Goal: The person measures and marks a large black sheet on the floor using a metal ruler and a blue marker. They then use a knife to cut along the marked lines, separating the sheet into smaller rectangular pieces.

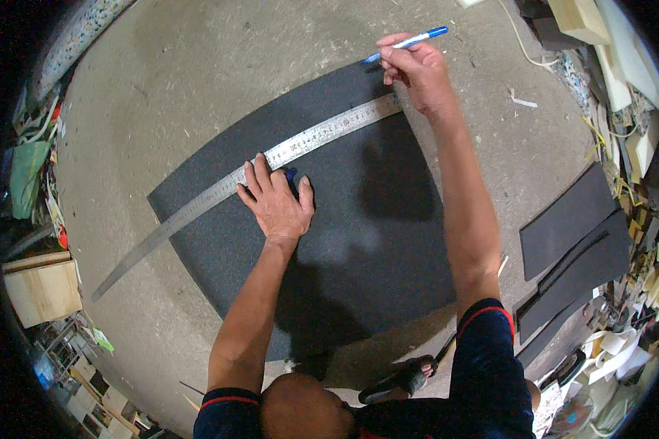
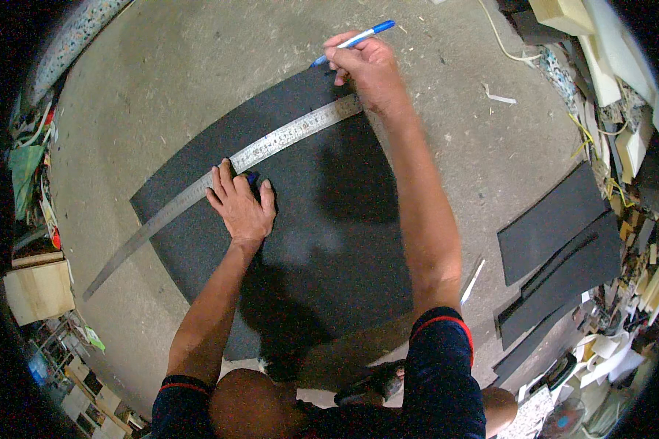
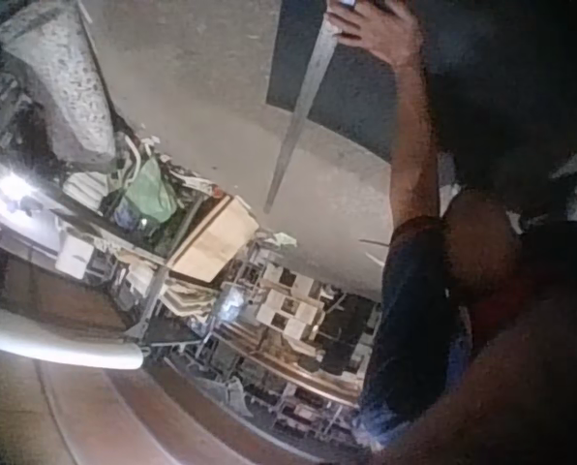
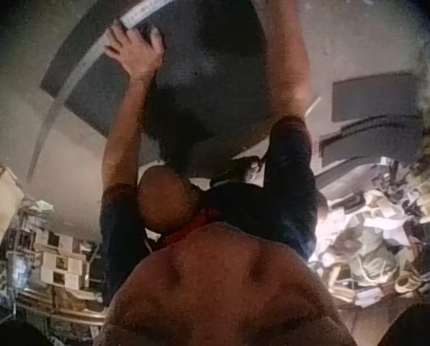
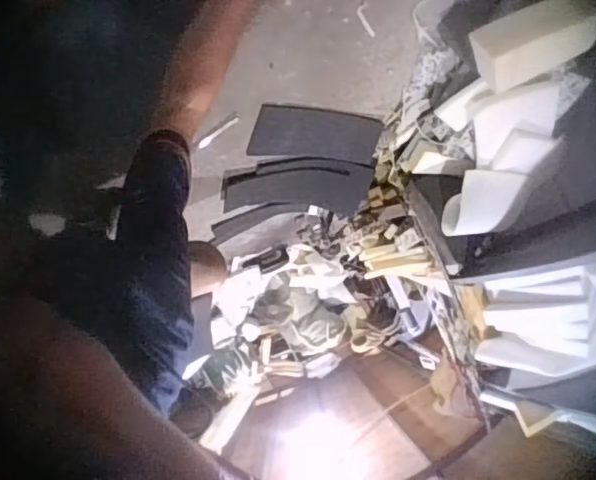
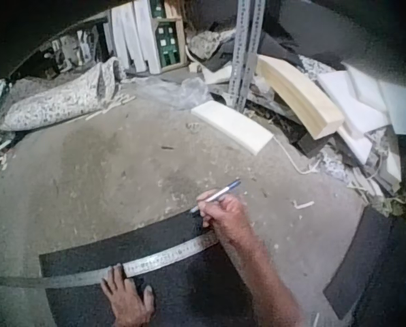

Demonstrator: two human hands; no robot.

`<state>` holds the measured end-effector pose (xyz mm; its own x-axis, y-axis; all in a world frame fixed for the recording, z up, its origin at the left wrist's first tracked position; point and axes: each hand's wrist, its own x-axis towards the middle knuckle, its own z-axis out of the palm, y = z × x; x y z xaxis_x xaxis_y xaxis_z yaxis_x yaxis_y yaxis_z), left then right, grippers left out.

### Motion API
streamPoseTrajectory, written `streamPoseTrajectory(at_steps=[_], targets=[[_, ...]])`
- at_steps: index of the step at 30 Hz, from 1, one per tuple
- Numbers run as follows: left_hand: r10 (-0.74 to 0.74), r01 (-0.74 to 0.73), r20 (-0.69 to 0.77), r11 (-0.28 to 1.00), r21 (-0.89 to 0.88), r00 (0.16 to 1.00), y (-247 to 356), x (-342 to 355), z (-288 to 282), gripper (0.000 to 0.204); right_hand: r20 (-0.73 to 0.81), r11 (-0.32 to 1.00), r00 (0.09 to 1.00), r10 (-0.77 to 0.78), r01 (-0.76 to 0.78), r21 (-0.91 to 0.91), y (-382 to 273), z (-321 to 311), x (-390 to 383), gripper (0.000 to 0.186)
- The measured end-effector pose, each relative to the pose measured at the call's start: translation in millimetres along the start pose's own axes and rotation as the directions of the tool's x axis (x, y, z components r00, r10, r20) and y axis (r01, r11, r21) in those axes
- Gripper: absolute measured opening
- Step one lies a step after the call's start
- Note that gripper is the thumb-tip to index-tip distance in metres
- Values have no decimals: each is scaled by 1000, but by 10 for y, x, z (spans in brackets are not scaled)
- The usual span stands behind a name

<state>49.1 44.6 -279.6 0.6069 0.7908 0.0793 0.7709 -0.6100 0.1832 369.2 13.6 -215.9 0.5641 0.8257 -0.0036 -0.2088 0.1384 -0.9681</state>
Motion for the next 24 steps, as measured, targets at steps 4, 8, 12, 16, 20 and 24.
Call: streamPoseTrajectory(at_steps=[4,8,12,16,20,24], targets=[[8,-8,-10,1000,2,1000,7,9,0,45,-9,999,1000,17,-18,-40,46,80,-51,12],[6,-6,-2,1000,-2,1000,20,10,-2,46,29,993,997,73,-70,-96,118,130,-111,10],[-5,5,-13,1000,-14,1000,-26,-6,-16,47,92,964,989,115,-89,-251,233,322,-150,10],[14,-14,-1,1000,-6,1000,19,15,-32,46,163,945,977,137,-80,-318,378,406,-190,9],[3,-3,26,1000,-16,1000,-2,5,-58,44,220,924,965,140,-48,-378,557,484,-211,9],[-1,1,10,999,-36,1000,-22,8,-46,46,237,917,955,176,-71,-394,618,588,-247,9]])
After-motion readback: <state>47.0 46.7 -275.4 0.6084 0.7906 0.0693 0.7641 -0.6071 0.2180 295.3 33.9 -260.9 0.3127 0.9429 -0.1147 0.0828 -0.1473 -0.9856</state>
